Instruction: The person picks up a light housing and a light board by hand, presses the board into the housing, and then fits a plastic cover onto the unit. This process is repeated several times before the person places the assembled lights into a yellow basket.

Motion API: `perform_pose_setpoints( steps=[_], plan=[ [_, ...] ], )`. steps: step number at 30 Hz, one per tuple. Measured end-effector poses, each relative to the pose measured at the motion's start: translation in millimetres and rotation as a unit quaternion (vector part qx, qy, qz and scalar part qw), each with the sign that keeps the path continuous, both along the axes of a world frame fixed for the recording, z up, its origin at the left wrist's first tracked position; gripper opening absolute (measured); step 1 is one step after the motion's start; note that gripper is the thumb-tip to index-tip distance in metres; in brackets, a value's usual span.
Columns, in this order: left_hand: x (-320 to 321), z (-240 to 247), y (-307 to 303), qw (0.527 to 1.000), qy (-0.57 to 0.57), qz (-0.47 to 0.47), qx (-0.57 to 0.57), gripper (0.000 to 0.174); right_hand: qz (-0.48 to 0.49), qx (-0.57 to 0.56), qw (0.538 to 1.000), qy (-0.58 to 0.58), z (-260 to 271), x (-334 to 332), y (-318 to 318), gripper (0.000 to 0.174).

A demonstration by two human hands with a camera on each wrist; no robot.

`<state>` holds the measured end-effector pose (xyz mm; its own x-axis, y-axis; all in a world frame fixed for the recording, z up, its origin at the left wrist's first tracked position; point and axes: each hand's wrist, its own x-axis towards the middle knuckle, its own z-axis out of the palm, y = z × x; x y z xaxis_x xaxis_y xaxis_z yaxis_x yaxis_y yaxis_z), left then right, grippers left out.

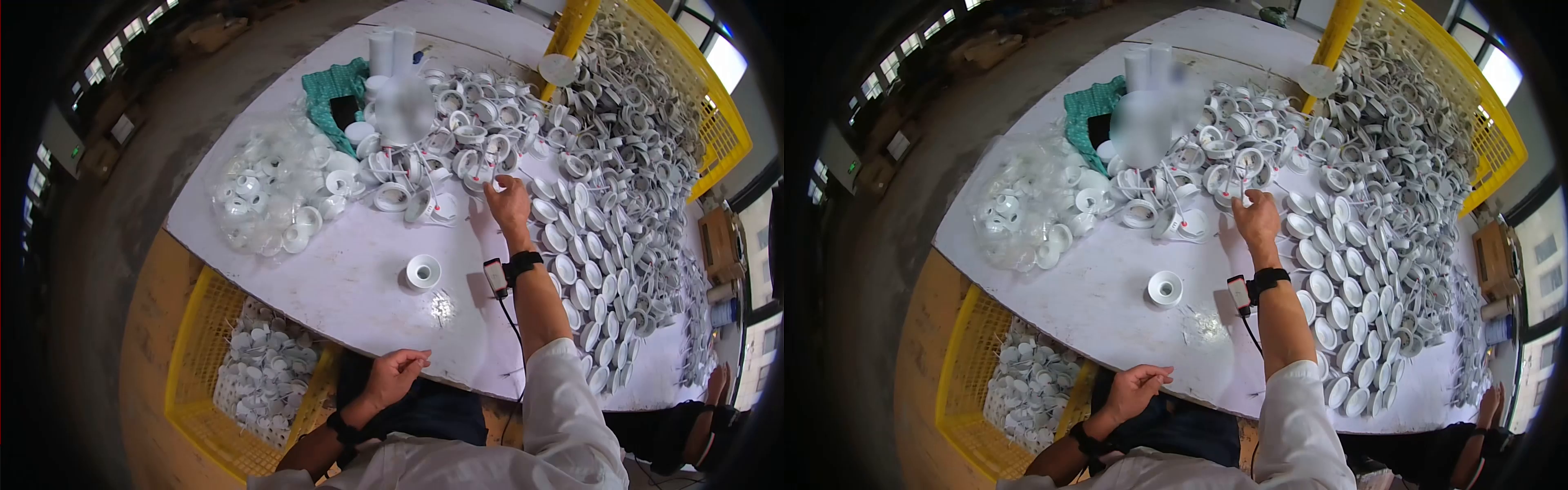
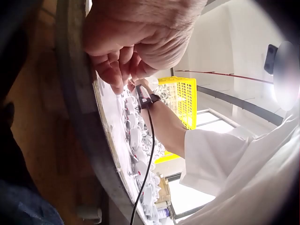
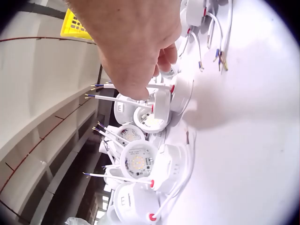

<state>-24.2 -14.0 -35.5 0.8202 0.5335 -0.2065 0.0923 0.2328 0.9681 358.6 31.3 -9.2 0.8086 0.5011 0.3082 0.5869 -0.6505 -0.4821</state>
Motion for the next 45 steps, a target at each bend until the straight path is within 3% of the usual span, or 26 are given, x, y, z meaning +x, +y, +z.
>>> perform_pose_setpoints(
  steps=[4,9,12,13,15,16,17,18,20,21,23,25,26,27,29,31,33,34,35,37,38,40,41,43,44,45],
  plan=[
    [-10,5,3,0.999,0.052,-0.002,0.003,0.017,-0.01,0.004,1.0,0.008,-10,4,7,0.03],
    [-15,8,0,1.0,0.017,0.009,0.022,0.016,-0.013,-0.005,1.0,-0.022,6,-4,-3,0.028],
    [-13,8,-3,1.0,0.0,-0.004,0.023,0.017,0.107,0.085,0.985,0.107,8,8,-18,0.027],
    [-10,8,-5,1.0,-0.01,-0.009,0.022,0.017,0.106,0.087,0.985,0.104,11,6,-23,0.027],
    [-5,8,-5,0.999,-0.005,-0.027,0.046,0.018,0.077,0.246,0.889,0.378,20,-8,-36,0.023],
    [-4,10,-5,0.997,0.007,-0.043,0.068,0.019,0.085,0.3,0.85,0.424,29,-26,-45,0.019],
    [1,15,-6,0.997,-0.015,-0.027,0.069,0.023,0.083,0.297,0.848,0.431,32,-41,-54,0.019],
    [10,22,-5,0.997,-0.035,-0.009,0.071,0.028,0.118,0.378,0.761,0.513,32,-55,-61,0.019],
    [30,32,2,0.994,-0.09,0.008,0.068,0.058,0.195,0.467,0.575,0.643,41,-97,-75,0.019],
    [40,36,3,0.99,-0.129,0.034,0.048,0.061,0.192,0.463,0.568,0.653,43,-120,-82,0.019],
    [57,46,4,0.985,-0.15,0.067,0.056,0.06,0.216,0.457,0.478,0.718,45,-159,-92,0.02],
    [61,52,8,0.973,-0.229,-0.024,-0.004,0.053,0.247,0.468,0.415,0.74,39,-192,-99,0.019],
    [57,55,4,0.982,-0.183,0.024,0.038,0.039,0.233,0.482,0.391,0.749,40,-207,-102,0.015],
    [52,60,-1,0.983,-0.178,0.027,0.037,0.039,0.23,0.48,0.387,0.753,35,-217,-106,0.015],
    [50,67,-6,0.969,-0.234,0.083,0.002,0.031,0.21,0.484,0.421,0.738,26,-229,-110,0.012],
    [39,54,-1,0.979,-0.192,0.069,-0.003,0.037,0.194,0.498,0.403,0.743,21,-241,-115,0.008],
    [31,48,4,0.965,-0.198,0.061,0.162,0.045,0.183,0.494,0.461,0.714,9,-248,-114,0.007],
    [28,42,3,0.965,-0.241,0.058,0.089,0.042,0.185,0.5,0.464,0.707,8,-250,-115,0.005],
    [25,39,2,0.965,-0.238,0.059,0.089,0.042,0.184,0.499,0.462,0.709,8,-254,-114,0.005],
    [20,41,1,0.978,-0.182,0.087,0.048,0.041,0.185,0.495,0.505,0.683,9,-261,-112,0.005],
    [18,41,2,0.978,-0.182,0.087,0.048,0.041,0.185,0.495,0.505,0.683,7,-264,-113,0.005],
    [16,41,4,0.967,-0.236,0.091,-0.026,0.036,0.195,0.475,0.557,0.653,4,-267,-115,0.01],
    [14,41,9,0.966,-0.24,0.092,-0.025,0.036,0.198,0.474,0.559,0.651,6,-265,-118,0.01],
    [5,42,20,0.964,-0.242,0.107,-0.039,0.047,0.268,0.295,0.739,0.543,21,-266,-124,0.02],
    [1,44,25,0.957,-0.239,0.156,-0.049,0.046,0.354,0.264,0.807,0.393,5,-256,-130,0.027],
    [-5,42,35,0.954,-0.231,0.183,-0.049,0.044,0.355,0.262,0.807,0.392,-2,-241,-131,0.027]
  ],
)
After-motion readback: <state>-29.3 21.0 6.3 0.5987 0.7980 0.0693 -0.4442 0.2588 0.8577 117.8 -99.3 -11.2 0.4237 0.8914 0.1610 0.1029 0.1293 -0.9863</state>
